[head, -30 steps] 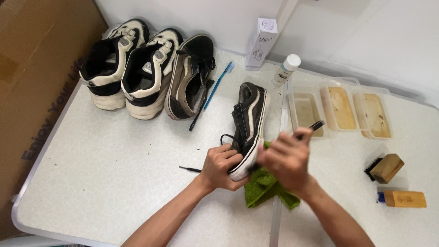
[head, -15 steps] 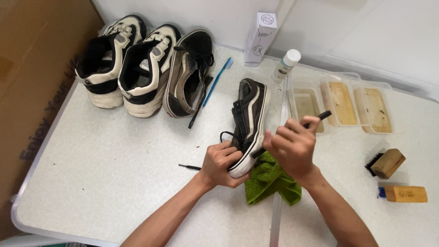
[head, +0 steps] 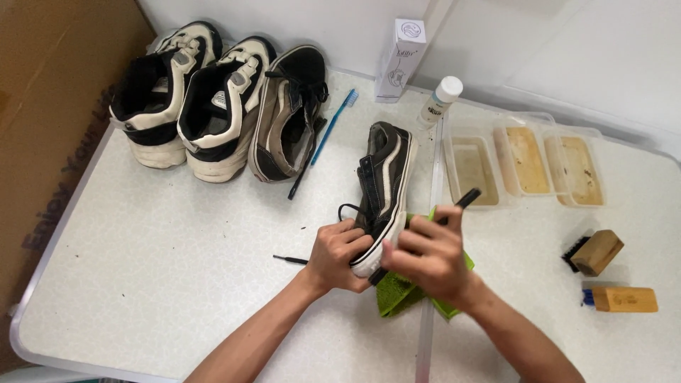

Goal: The person scrubs a black sneaker with a small brush and wipes it with a green cloth. They repeatedly dip the brush into a container of liquid and clean different parts of the shoe, including the toe, sides, and sole, while holding the shoe steady on a white table.

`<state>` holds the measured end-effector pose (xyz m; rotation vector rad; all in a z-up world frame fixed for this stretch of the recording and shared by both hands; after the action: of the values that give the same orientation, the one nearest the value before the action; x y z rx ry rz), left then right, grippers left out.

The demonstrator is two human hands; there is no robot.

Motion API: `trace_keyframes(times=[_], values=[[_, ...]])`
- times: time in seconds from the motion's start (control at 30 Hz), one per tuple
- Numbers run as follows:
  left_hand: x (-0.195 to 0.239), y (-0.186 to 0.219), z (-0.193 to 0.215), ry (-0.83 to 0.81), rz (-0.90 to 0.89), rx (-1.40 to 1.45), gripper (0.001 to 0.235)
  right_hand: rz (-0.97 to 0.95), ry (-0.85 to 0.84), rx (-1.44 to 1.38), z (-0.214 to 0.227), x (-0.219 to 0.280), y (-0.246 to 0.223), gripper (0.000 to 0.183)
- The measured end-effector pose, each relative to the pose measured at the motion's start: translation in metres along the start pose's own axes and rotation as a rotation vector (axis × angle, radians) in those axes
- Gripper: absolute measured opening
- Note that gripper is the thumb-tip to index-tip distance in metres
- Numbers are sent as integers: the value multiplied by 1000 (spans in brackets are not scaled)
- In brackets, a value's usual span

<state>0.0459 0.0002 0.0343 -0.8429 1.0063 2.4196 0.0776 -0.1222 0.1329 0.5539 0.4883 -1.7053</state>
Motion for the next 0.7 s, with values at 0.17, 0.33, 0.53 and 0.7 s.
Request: trace_keyframes(times=[0.17,0.33,0.53,0.7], values=[[-12,12,16,12,-33,44,40,-90,24,80,2,8,42,36],[-9,5,7,-4,-4,-12,42,-53,-23,-14,3,-12,13,33],[-9,9,12,18,-32,33,45,-340,-66,-124,-14,16,95,41],[0,15,8,30,-66,84,48,-412,-133,-262,-5,-2,76,46]])
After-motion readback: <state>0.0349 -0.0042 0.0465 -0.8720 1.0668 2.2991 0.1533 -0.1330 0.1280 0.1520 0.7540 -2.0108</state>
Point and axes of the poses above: each hand's wrist, its own x-axis away from the middle knuckle, its own z-axis out of the back of the hand, y = z × x, the point moved 7 cm from there along -x, towards the middle knuckle, and after that the axes turned 12 degrees about -y, right-handed, at the moved point
